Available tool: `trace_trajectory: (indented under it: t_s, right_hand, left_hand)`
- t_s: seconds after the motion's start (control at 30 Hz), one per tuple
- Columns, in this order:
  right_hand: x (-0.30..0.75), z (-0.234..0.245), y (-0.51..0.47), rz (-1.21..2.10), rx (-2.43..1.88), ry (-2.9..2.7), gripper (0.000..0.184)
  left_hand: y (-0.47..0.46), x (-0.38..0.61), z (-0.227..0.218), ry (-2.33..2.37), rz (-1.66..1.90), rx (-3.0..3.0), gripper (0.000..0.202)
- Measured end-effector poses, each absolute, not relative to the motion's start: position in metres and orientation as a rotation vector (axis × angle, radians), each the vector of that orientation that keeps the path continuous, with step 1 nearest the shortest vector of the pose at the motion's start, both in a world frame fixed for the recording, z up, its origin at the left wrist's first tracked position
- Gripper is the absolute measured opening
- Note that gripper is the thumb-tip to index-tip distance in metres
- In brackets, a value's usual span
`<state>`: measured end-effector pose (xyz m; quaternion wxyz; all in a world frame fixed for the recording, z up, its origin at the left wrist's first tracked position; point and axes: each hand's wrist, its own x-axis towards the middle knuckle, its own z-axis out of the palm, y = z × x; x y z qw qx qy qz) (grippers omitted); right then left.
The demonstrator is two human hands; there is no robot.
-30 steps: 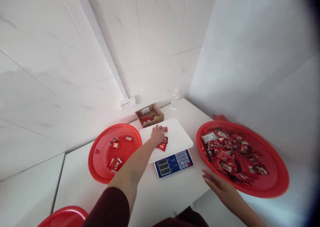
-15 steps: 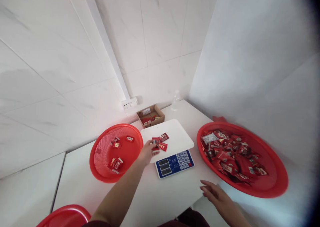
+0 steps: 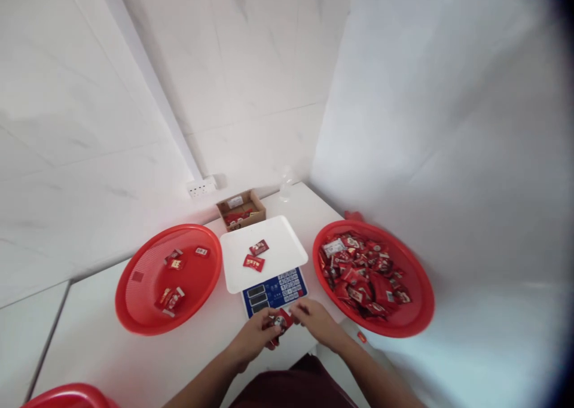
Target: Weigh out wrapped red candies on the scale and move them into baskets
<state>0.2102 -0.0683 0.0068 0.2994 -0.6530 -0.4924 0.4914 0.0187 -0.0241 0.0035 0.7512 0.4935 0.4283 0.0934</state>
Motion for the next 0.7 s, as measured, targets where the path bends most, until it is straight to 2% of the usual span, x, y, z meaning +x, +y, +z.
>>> trace_trajectory:
  t_s: [0.07,0.17,0.27,0.4,0.6,0.7]
  right_hand:
    - [0.258,-0.002,-0.070,1.142,-1.831,-1.173,0.035]
    - [0.341,-0.021,-0.079,0.697,-2.119,-1.043,0.040]
    - [0.405,-0.044,-0.089,0.569,-2.315,-0.876,0.051]
    - [0.428,-0.069,-0.097,0.660,-2.367,-0.764,0.059]
    - [0.413,-0.068,-0.102,0.961,-1.999,-1.030,0.046]
    - [0.435,-0.064,-0.100,0.835,-1.959,-0.994,0.048]
  left_hand:
    - [-0.019,0.033,0.009,0.972,0.220,1.020,0.040]
    - [-0.014,0.059,0.018,0.993,0.249,0.889,0.043]
    - [-0.012,0.082,0.027,0.965,0.269,0.845,0.046]
    - [-0.013,0.102,0.030,0.946,0.244,0.803,0.050]
    - [-0.014,0.124,0.023,0.992,0.192,0.788,0.052]
    - [-0.014,0.138,0.021,0.982,0.179,0.795,0.049]
